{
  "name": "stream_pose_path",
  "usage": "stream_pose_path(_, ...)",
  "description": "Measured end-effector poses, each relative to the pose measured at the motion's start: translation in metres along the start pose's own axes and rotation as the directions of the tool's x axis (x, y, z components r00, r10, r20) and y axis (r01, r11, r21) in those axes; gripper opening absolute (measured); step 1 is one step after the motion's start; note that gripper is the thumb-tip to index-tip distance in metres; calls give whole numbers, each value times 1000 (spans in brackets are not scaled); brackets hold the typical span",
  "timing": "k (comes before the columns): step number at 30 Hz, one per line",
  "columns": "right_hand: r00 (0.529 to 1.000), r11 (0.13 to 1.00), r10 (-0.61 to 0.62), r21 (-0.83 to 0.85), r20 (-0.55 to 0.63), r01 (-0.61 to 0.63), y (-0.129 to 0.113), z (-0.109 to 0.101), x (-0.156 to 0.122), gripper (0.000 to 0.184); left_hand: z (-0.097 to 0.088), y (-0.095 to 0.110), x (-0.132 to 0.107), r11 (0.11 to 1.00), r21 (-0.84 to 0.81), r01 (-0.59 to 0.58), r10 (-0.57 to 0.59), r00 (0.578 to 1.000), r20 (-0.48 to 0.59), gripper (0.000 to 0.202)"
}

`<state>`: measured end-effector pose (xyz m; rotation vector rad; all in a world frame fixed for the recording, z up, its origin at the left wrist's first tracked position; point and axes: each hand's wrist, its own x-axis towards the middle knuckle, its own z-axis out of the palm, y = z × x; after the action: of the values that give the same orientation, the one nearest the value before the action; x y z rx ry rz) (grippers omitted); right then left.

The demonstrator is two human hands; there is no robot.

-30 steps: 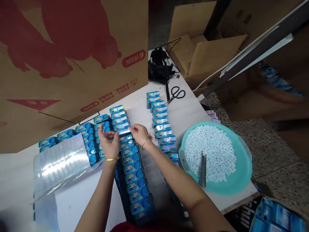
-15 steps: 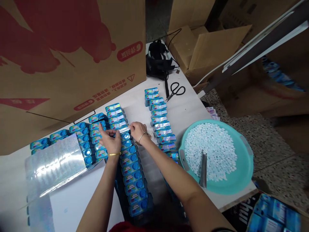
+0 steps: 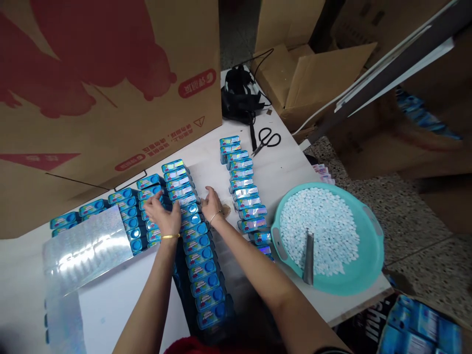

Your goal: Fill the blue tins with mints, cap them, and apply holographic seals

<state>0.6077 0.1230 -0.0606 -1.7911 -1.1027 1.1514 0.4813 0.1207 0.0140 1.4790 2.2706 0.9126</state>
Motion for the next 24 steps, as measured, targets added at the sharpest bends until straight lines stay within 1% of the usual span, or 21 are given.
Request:
stream_pose_path(2, 995, 996, -38, 79, -90, 45, -11, -10, -10, 34, -13, 4, -5, 978, -191, -88, 81, 996, -43, 28)
stream_pose_path(3, 993, 990, -36, 135, -112, 51, -18, -16, -17, 34, -20, 7, -8, 949, -298, -100, 92, 995, -43, 22)
stream_pose_path(4, 994, 980, -14, 196, -110, 35, -24, -20, -23, 39, -27, 11, -12, 910, -406, -81, 78, 997, -23, 20)
stream_pose_path(6, 998, 947, 47, 320, -32, -35, -34, -28, -38, 52, -36, 18, -21, 814, -579, 35, 0, 998, 60, 21)
stream_pose_path(8, 994, 903, 80, 417, 78, -105, -42, -31, -51, 54, -37, 20, -30, 724, -667, 174, -96, 984, 152, 22)
stream_pose_path(9, 991, 884, 78, 452, 113, -121, -44, -31, -56, 51, -35, 18, -34, 696, -680, 231, -140, 972, 188, 22)
stream_pose_path(11, 990, 864, 62, 491, 126, -116, -44, -29, -61, 44, -27, 11, -40, 679, -670, 301, -205, 953, 221, 24)
stream_pose_path(12, 992, 862, 58, 496, 111, -106, -43, -28, -62, 41, -22, 7, -41, 688, -655, 311, -223, 950, 217, 24)
stream_pose_path(14, 995, 871, 59, 482, 81, -91, -40, -27, -59, 38, -14, -2, -42, 731, -616, 292, -232, 956, 177, 24)
stream_pose_path(16, 997, 892, 67, 444, 48, -81, -37, -29, -55, 37, -11, -5, -40, 758, -590, 278, -237, 960, 148, 23)
stream_pose_path(18, 997, 915, 75, 399, -24, -59, -37, -32, -51, 38, -15, -2, -38, 727, -611, 313, -257, 949, 181, 23)
stream_pose_path(20, 992, 934, 67, 355, -104, -26, -37, -34, -50, 42, -21, 7, -38, 659, -660, 360, -262, 933, 247, 22)
stream_pose_path(21, 992, 939, 59, 344, -114, -17, -38, -34, -51, 44, -25, 11, -38, 632, -681, 371, -254, 928, 271, 22)
stream_pose_path(22, 994, 937, 55, 350, -96, -18, -38, -33, -52, 46, -27, 15, -38, 616, -693, 375, -246, 927, 283, 22)
stream_pose_path(24, 998, 912, 55, 407, 1, -51, -38, -30, -54, 46, -28, 17, -38, 610, -693, 384, -250, 923, 291, 22)
